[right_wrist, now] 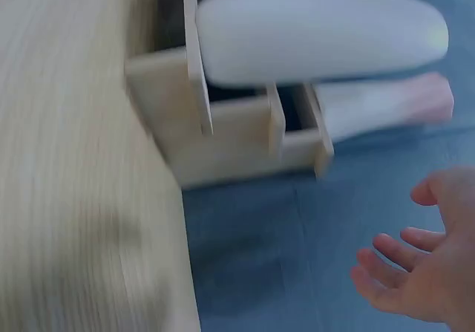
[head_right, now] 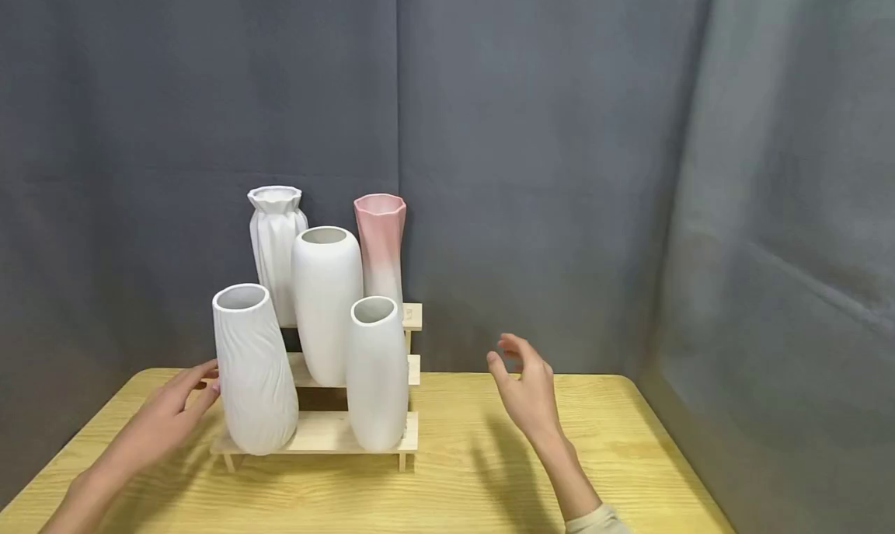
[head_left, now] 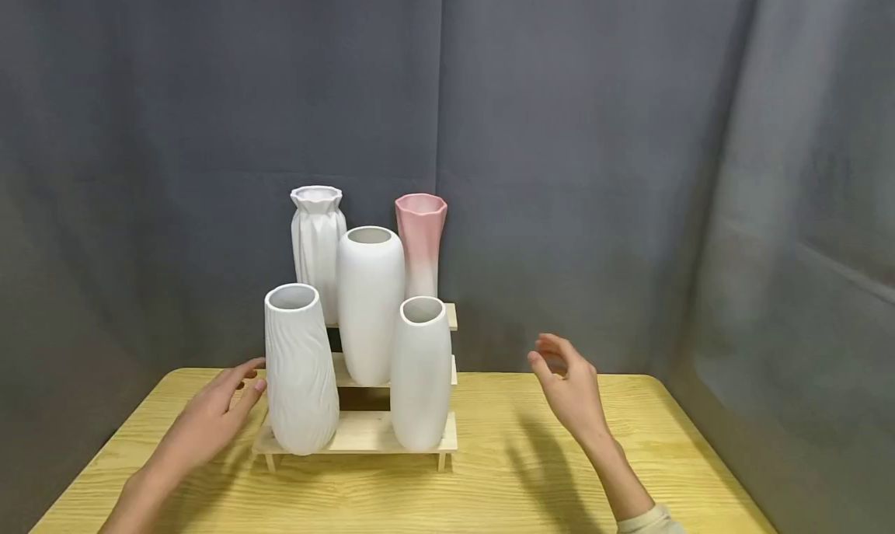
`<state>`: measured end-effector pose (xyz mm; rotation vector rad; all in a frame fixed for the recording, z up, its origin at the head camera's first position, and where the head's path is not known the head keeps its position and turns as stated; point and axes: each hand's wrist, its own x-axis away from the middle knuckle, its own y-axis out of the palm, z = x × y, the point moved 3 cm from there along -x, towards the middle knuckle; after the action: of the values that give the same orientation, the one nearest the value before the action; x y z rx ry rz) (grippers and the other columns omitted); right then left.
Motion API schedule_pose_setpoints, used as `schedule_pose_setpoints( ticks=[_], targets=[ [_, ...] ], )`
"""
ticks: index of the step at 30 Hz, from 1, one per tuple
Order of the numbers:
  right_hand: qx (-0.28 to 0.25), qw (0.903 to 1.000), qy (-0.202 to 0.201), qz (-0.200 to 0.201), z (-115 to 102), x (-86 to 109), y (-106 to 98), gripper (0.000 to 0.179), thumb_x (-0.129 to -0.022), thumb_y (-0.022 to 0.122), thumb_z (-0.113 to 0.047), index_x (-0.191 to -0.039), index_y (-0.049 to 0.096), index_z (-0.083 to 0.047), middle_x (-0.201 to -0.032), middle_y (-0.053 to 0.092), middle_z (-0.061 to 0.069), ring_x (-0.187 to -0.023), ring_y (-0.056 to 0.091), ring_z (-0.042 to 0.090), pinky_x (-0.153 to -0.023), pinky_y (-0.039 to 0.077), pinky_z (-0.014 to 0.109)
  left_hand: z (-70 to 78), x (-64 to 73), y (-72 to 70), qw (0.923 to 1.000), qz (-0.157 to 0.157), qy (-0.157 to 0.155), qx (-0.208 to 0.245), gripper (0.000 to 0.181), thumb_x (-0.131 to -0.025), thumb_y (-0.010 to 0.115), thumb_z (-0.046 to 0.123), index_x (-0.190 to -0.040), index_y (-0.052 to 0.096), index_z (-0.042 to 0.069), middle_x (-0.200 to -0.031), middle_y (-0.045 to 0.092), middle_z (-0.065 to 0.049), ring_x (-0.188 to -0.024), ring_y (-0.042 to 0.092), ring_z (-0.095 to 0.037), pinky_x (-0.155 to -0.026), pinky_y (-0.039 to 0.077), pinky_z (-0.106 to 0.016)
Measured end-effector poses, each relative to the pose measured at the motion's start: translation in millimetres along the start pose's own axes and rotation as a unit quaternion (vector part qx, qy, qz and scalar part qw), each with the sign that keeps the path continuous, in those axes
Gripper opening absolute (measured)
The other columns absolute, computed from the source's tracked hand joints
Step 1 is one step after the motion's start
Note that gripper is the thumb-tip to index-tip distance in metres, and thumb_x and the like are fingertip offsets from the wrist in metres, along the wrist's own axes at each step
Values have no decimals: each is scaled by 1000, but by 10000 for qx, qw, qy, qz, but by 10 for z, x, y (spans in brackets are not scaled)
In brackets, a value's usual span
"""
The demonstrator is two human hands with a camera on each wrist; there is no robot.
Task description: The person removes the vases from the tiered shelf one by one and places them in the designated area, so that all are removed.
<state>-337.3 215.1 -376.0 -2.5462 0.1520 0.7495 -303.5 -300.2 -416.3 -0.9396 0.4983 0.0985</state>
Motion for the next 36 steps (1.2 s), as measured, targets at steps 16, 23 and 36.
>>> schedule_pose_setpoints(
  ticks=[16,23,36],
  targets=[
    [-1145,9857,282,-1203,-432,254,594,46,-91,81,-25,-133,63,-19,-127,64,-1,-119,60,25,-97,51,40,-148,274,287,8900,-1038,-2890,3370,50,-104,61,20,-144,49,-7,-128,60,-14,-110,61,-29,-86,56,-47],
    [-1074,9789,-173,-1729,-462,184,902,84,-75,94,-33,-147,50,-25,-134,59,-3,-120,57,21,-100,47,50,-132,234,258,9011,-1072,-2781,3149,49,-95,67,8,-139,55,-9,-129,62,-15,-107,62,-25,-81,57,-41],
    [-1558,9714,88,-1790,-418,134,1099,78,-75,95,-24,-142,56,-25,-125,63,3,-112,61,28,-94,52,48,-165,214,244,9050,-1152,-2632,3137,58,-92,76,14,-140,54,-8,-132,59,-17,-113,62,-29,-86,57,-46]
  ],
)
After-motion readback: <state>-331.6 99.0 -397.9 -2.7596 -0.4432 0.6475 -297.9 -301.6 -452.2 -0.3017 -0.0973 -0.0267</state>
